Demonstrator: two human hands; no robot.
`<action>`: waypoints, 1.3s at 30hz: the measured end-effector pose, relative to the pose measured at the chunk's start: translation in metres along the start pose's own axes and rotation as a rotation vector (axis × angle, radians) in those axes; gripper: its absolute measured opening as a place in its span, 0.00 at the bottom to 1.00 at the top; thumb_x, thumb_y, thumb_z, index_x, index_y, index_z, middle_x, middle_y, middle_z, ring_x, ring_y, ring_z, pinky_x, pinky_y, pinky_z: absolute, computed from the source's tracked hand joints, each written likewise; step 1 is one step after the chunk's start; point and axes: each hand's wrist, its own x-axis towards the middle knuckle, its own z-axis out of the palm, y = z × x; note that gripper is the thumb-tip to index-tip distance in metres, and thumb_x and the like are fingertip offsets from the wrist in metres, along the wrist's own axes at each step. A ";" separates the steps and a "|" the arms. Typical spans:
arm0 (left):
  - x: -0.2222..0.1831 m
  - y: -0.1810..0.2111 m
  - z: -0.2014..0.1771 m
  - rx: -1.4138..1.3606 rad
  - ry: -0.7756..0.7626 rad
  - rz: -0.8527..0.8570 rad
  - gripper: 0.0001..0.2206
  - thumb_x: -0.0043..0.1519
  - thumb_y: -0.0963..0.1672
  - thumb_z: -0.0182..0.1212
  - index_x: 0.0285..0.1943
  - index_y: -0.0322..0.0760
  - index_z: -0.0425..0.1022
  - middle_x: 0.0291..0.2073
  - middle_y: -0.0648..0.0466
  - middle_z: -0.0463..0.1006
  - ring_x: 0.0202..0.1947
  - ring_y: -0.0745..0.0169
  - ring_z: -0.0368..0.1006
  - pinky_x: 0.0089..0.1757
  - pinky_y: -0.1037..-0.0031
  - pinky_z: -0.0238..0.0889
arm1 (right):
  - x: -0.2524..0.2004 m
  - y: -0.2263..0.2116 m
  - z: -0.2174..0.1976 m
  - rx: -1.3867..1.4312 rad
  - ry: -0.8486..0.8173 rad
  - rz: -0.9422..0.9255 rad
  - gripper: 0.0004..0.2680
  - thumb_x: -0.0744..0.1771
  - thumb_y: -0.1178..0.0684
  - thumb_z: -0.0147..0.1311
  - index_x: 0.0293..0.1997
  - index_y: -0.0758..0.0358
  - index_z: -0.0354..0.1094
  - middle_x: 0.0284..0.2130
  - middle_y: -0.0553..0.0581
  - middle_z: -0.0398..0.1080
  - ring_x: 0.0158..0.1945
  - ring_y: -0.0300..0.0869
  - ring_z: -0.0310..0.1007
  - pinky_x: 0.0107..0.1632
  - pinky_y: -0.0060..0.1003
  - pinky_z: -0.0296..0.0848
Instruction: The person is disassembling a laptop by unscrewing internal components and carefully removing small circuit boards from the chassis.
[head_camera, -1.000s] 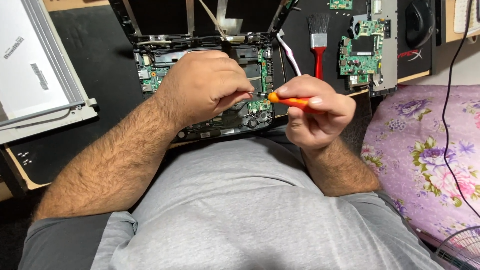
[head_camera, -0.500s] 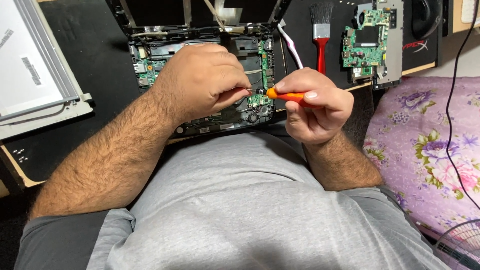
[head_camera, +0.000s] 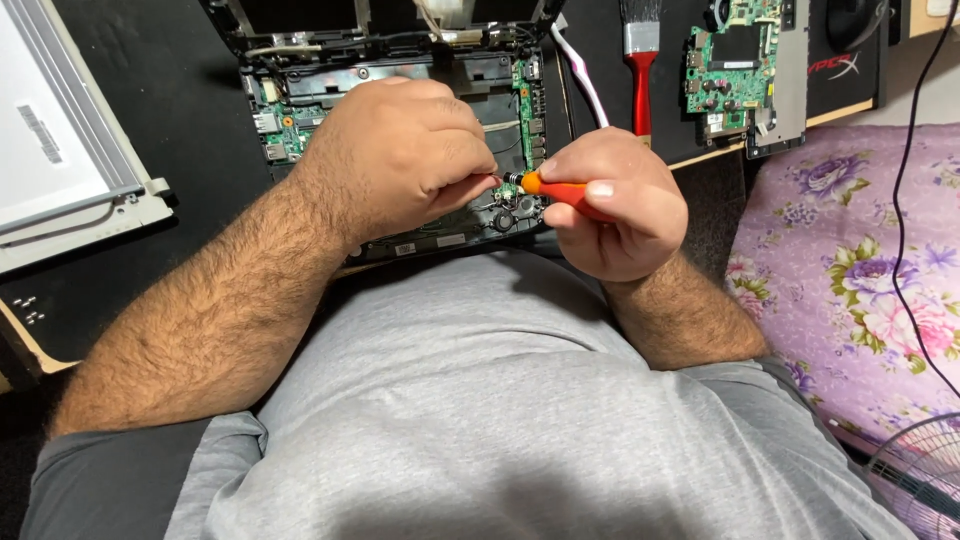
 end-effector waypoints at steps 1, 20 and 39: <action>0.001 0.000 0.001 -0.002 0.000 -0.001 0.09 0.72 0.46 0.62 0.38 0.46 0.78 0.32 0.61 0.77 0.32 0.56 0.71 0.32 0.67 0.63 | 0.001 0.000 0.001 0.000 -0.001 0.002 0.11 0.72 0.58 0.52 0.59 0.58 0.53 0.31 0.70 0.71 0.33 0.54 0.76 0.34 0.47 0.75; -0.004 0.000 0.018 -0.051 -0.267 -0.147 0.18 0.58 0.52 0.74 0.51 0.45 0.77 0.41 0.58 0.78 0.43 0.53 0.70 0.43 0.61 0.64 | -0.025 0.002 -0.004 0.068 0.042 0.044 0.17 0.70 0.64 0.50 0.66 0.57 0.51 0.34 0.75 0.69 0.33 0.57 0.74 0.36 0.48 0.77; -0.012 -0.002 0.058 0.163 -0.244 -0.031 0.07 0.66 0.47 0.64 0.33 0.53 0.79 0.42 0.70 0.81 0.40 0.60 0.69 0.40 0.66 0.58 | -0.074 0.011 -0.013 0.054 -0.068 0.154 0.16 0.71 0.66 0.53 0.64 0.59 0.53 0.36 0.74 0.71 0.36 0.58 0.77 0.40 0.51 0.77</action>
